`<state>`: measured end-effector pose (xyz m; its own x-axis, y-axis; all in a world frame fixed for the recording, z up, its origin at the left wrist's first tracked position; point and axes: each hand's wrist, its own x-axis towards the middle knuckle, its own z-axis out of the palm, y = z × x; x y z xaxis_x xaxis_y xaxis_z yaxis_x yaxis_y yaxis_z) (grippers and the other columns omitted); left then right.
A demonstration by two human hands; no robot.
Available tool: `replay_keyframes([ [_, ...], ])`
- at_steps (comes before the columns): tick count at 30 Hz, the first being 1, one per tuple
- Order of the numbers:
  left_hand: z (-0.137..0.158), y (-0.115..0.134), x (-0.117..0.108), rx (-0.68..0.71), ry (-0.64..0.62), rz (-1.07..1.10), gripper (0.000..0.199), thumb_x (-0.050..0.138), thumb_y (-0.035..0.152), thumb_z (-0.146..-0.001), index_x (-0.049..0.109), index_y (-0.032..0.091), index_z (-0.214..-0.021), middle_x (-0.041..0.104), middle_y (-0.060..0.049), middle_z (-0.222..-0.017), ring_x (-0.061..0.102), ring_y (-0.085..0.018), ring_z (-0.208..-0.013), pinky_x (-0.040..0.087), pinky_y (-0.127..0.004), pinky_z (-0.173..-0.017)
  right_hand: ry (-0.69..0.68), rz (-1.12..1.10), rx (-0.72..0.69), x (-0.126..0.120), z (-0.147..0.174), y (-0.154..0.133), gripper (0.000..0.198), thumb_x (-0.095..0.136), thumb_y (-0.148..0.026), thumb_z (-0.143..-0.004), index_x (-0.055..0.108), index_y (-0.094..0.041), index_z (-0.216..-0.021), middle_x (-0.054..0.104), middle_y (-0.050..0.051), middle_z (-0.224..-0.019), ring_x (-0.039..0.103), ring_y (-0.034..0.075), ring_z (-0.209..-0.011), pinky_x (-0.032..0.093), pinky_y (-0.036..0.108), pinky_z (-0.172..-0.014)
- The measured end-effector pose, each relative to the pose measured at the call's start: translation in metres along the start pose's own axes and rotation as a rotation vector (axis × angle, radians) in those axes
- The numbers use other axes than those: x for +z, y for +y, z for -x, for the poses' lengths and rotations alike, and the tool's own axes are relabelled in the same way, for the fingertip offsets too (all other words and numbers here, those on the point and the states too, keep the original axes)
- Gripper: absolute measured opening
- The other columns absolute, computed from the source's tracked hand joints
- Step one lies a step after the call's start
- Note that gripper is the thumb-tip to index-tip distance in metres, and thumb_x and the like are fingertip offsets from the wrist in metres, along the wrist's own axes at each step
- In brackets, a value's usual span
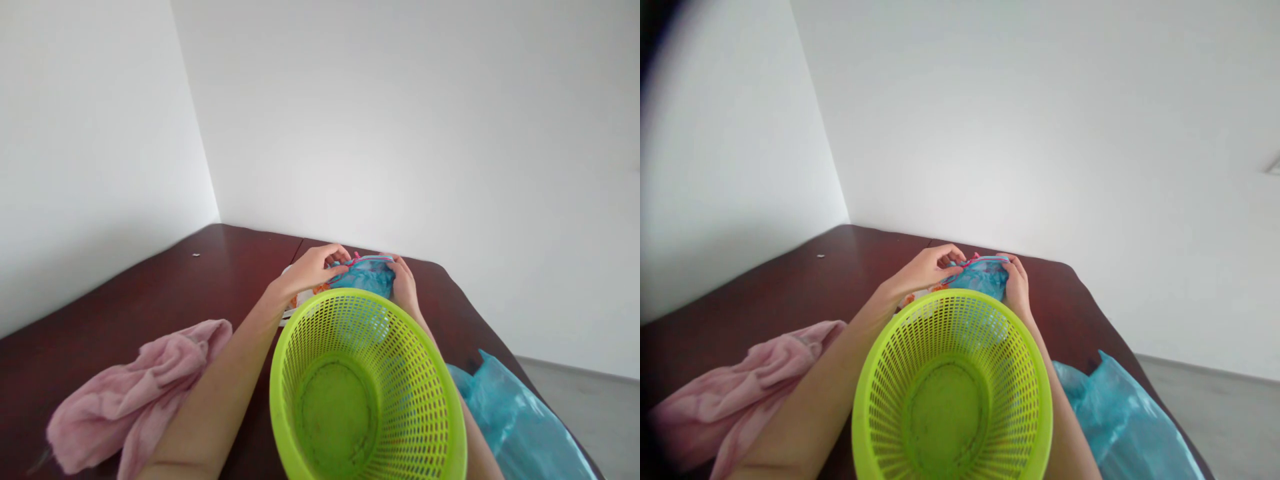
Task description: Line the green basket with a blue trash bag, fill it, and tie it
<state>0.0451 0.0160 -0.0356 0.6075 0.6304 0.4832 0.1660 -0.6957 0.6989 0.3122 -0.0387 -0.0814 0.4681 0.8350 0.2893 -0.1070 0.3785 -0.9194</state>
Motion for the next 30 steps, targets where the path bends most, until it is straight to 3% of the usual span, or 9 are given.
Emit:
replay_keyframes([
  [3, 0.0, -0.001, 0.001, -0.007, -0.043, -0.041, 0.009, 0.08, 0.031, -0.111, 0.084, 0.027, -0.117, 0.09, -0.006, -0.113, 0.081, -0.023, -0.095, 0.064, -0.04, -0.09, -0.007, -0.047, 0.046, 0.002, 0.003, -0.005, 0.032, 0.082, -0.049, -0.074, 0.082, -0.028, -0.098, 0.083, 0.002, -0.087, 0.073, 0.027, -0.08, 0.058, 0.039, -0.071],
  [8, -0.003, -0.008, -0.002, -0.004, 0.097, -0.065, 0.004, 0.079, 0.029, -0.11, 0.081, 0.025, -0.11, 0.089, -0.006, -0.11, 0.082, -0.024, -0.098, 0.064, -0.04, -0.092, 0.007, -0.095, 0.075, -0.001, 0.001, -0.012, 0.026, 0.082, -0.041, -0.064, 0.08, -0.028, -0.086, 0.081, 0.001, -0.087, 0.068, 0.023, -0.078, 0.052, 0.035, -0.068],
  [12, -0.004, -0.009, -0.002, -0.001, 0.144, -0.07, 0.006, 0.078, 0.028, -0.111, 0.081, 0.025, -0.107, 0.089, -0.006, -0.11, 0.082, -0.024, -0.1, 0.065, -0.041, -0.095, -0.037, -0.107, 0.113, -0.001, 0.003, -0.016, 0.024, 0.081, -0.041, -0.067, 0.079, -0.028, -0.087, 0.08, 0.001, -0.086, 0.068, 0.024, -0.077, 0.052, 0.036, -0.067],
  [15, -0.004, -0.007, -0.001, 0.001, 0.153, -0.068, 0.009, 0.077, 0.031, -0.113, 0.082, 0.025, -0.109, 0.09, -0.007, -0.112, 0.082, -0.024, -0.1, 0.066, -0.042, -0.096, -0.128, -0.104, 0.161, -0.002, 0.006, -0.02, 0.032, 0.085, -0.044, -0.071, 0.082, -0.028, -0.098, 0.083, 0.002, -0.091, 0.07, 0.024, -0.075, 0.053, 0.037, -0.065],
  [18, -0.004, -0.006, 0.0, 0.022, 0.129, -0.084, 0.008, 0.076, 0.029, -0.114, 0.082, 0.025, -0.113, 0.089, -0.007, -0.116, 0.082, -0.025, -0.103, 0.066, -0.042, -0.097, -0.218, -0.078, 0.18, -0.004, 0.011, -0.024, 0.041, 0.095, -0.057, -0.079, 0.082, -0.029, -0.106, 0.083, 0.003, -0.09, 0.075, 0.029, -0.082, 0.06, 0.042, -0.073],
  [23, -0.002, -0.003, 0.003, 0.074, 0.124, -0.129, 0.021, 0.077, 0.011, -0.105, 0.082, 0.025, -0.119, 0.085, -0.007, -0.121, 0.079, -0.024, -0.105, 0.065, -0.038, -0.092, -0.291, -0.096, 0.256, 0.0, 0.021, -0.03, 0.055, 0.094, -0.083, -0.085, 0.078, -0.031, -0.097, 0.085, 0.008, -0.091, 0.084, 0.041, -0.108, 0.068, 0.056, -0.097],
  [26, -0.003, -0.001, 0.005, 0.096, 0.147, -0.164, 0.027, 0.076, 0.005, -0.1, 0.083, 0.025, -0.118, 0.082, -0.007, -0.118, 0.076, -0.023, -0.102, 0.063, -0.038, -0.093, -0.383, -0.186, 0.265, 0.003, 0.027, -0.041, 0.051, 0.086, -0.08, -0.087, 0.082, -0.034, -0.106, 0.089, 0.007, -0.101, 0.083, 0.045, -0.125, 0.067, 0.061, -0.107],
  [30, -0.004, -0.001, 0.003, 0.122, 0.165, -0.188, 0.026, 0.07, 0.004, -0.104, 0.083, 0.025, -0.114, 0.081, -0.006, -0.115, 0.077, -0.023, -0.106, 0.062, -0.04, -0.099, -0.443, -0.248, 0.155, 0.0, 0.028, -0.056, 0.045, 0.078, -0.068, -0.085, 0.087, -0.033, -0.111, 0.091, 0.01, -0.118, 0.082, 0.045, -0.125, 0.066, 0.062, -0.105],
])
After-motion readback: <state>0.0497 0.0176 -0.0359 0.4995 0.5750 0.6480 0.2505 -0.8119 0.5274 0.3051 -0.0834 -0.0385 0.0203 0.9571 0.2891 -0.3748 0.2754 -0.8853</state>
